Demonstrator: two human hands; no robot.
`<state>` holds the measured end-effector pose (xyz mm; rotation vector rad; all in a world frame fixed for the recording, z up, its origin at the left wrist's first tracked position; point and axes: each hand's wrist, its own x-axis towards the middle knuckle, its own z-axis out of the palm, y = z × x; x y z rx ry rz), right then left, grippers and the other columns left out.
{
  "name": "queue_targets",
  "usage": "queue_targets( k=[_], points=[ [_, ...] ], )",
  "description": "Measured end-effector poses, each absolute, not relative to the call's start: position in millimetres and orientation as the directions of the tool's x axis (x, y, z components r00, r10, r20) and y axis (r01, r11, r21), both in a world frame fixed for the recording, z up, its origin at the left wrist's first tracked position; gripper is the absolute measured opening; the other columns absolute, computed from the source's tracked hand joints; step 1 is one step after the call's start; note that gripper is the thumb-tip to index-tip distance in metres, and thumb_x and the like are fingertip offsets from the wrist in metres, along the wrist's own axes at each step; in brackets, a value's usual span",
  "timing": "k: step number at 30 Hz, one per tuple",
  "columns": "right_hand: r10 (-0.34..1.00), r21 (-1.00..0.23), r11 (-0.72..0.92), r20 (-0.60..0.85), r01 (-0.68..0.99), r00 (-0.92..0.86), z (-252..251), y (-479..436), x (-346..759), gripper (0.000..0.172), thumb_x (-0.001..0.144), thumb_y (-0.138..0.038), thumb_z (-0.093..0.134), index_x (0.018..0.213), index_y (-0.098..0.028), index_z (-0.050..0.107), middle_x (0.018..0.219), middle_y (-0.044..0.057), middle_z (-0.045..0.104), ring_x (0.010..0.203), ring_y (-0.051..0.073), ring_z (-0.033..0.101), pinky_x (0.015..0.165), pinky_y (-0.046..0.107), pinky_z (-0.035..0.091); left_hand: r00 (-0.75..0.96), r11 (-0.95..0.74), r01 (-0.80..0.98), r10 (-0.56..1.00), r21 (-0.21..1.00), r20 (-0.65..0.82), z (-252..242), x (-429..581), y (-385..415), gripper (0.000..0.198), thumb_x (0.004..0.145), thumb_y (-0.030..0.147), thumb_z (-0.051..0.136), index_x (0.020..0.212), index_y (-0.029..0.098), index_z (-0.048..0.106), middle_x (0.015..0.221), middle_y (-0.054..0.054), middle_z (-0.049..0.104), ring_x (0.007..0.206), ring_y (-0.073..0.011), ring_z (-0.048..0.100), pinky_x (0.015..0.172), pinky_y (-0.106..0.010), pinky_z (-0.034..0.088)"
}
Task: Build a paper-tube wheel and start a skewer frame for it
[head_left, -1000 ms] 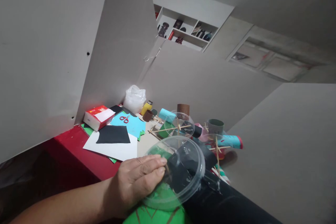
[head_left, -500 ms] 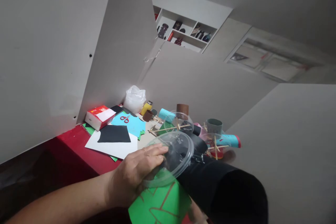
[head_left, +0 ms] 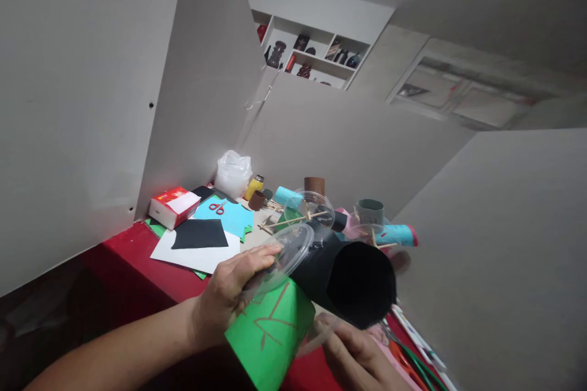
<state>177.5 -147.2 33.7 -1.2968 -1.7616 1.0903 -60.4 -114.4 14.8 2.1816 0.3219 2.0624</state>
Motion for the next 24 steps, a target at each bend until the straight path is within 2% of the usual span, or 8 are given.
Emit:
queue_targets(
  k=[4, 6, 8, 11, 13, 16, 20, 24],
  points=[
    [0.946, -0.852, 0.260, 0.129, 0.455, -0.299, 48, -149, 169, 0.044, 0.079, -0.065, 0.062, 0.074, -0.021, 0.063, 0.070, 0.004, 0.057, 0.079, 0.019, 0.057, 0.075, 0.026, 0.048, 0.030, -0.964, 0.064, 0.261, 0.259, 0.965, 11, -57, -109, 0.048, 0.087, 0.022, 0.062, 0.134, 0.018, 0.048, 0.132, -0.016, 0.059, 0.124, -0.0243, 0.056, 0.105, -0.040, 0.047],
    [0.948, -0.926, 0.097, -0.027, 0.365, -0.318, 52, -152, 167, 0.049, 0.075, -0.069, 0.064, 0.070, -0.020, 0.057, 0.057, -0.001, 0.047, 0.058, 0.012, 0.048, 0.057, 0.020, 0.044, 0.030, -0.963, 0.049, 0.267, 0.265, 0.963, 11, -56, -107, 0.048, 0.087, 0.023, 0.062, 0.133, 0.018, 0.049, 0.132, -0.015, 0.060, 0.123, -0.0251, 0.057, 0.104, -0.041, 0.048],
    [0.891, -0.949, -0.194, -0.276, 0.249, -0.359, 52, -154, 169, 0.054, 0.071, -0.072, 0.066, 0.069, -0.021, 0.049, 0.047, -0.008, 0.031, 0.040, 0.006, 0.026, 0.038, 0.016, 0.027, 0.035, -0.964, 0.046, 0.264, 0.263, 0.964, 12, -56, -106, 0.049, 0.086, 0.024, 0.064, 0.132, 0.019, 0.050, 0.131, -0.015, 0.061, 0.122, -0.0260, 0.058, 0.102, -0.041, 0.050],
    [0.759, -0.866, -0.476, -0.493, 0.156, -0.424, 49, -152, 172, 0.055, 0.067, -0.070, 0.071, 0.073, -0.022, 0.043, 0.045, -0.013, 0.024, 0.036, 0.003, 0.008, 0.033, 0.015, 0.009, 0.052, -0.957, 0.081, 0.283, 0.279, 0.958, 12, -58, -105, 0.049, 0.085, 0.027, 0.066, 0.131, 0.019, 0.051, 0.129, -0.015, 0.062, 0.120, -0.0265, 0.060, 0.100, -0.040, 0.052],
    [0.795, -0.891, -0.419, -0.454, 0.177, -0.402, 47, -149, 173, 0.053, 0.070, -0.069, 0.069, 0.074, -0.022, 0.045, 0.045, -0.012, 0.025, 0.037, 0.004, 0.011, 0.034, 0.016, 0.012, 0.066, -0.946, 0.100, 0.316, 0.309, 0.946, 11, -59, -104, 0.047, 0.085, 0.029, 0.065, 0.130, 0.019, 0.053, 0.129, -0.015, 0.062, 0.118, -0.0269, 0.061, 0.098, -0.040, 0.053],
    [0.943, -0.952, -0.051, -0.145, 0.301, -0.299, 44, -145, 172, 0.047, 0.077, -0.065, 0.064, 0.070, -0.020, 0.053, 0.049, -0.007, 0.036, 0.043, 0.008, 0.031, 0.042, 0.018, 0.032, 0.075, -0.936, 0.108, 0.344, 0.335, 0.936, 7, -58, -102, 0.046, 0.085, 0.026, 0.066, 0.129, 0.018, 0.053, 0.130, -0.016, 0.061, 0.120, -0.0263, 0.060, 0.100, -0.041, 0.052],
    [0.948, -0.872, 0.273, 0.174, 0.405, -0.265, 37, -143, 172, 0.041, 0.082, -0.059, 0.061, 0.072, -0.020, 0.063, 0.062, 0.000, 0.052, 0.064, 0.016, 0.051, 0.066, 0.026, 0.046, 0.066, -0.958, 0.088, 0.278, 0.272, 0.958, 5, -54, -103, 0.051, 0.084, 0.020, 0.065, 0.133, 0.018, 0.050, 0.133, -0.015, 0.059, 0.125, -0.0243, 0.056, 0.106, -0.042, 0.046],
    [0.941, -0.948, 0.072, -0.038, 0.311, -0.335, 33, -144, 174, 0.048, 0.079, -0.067, 0.060, 0.073, -0.019, 0.061, 0.052, -0.004, 0.041, 0.047, 0.010, 0.037, 0.047, 0.021, 0.038, 0.066, -0.963, 0.076, 0.265, 0.260, 0.962, 12, -54, -109, 0.049, 0.086, 0.022, 0.064, 0.133, 0.018, 0.050, 0.135, -0.016, 0.057, 0.125, -0.0242, 0.055, 0.106, -0.043, 0.046]
  ],
)
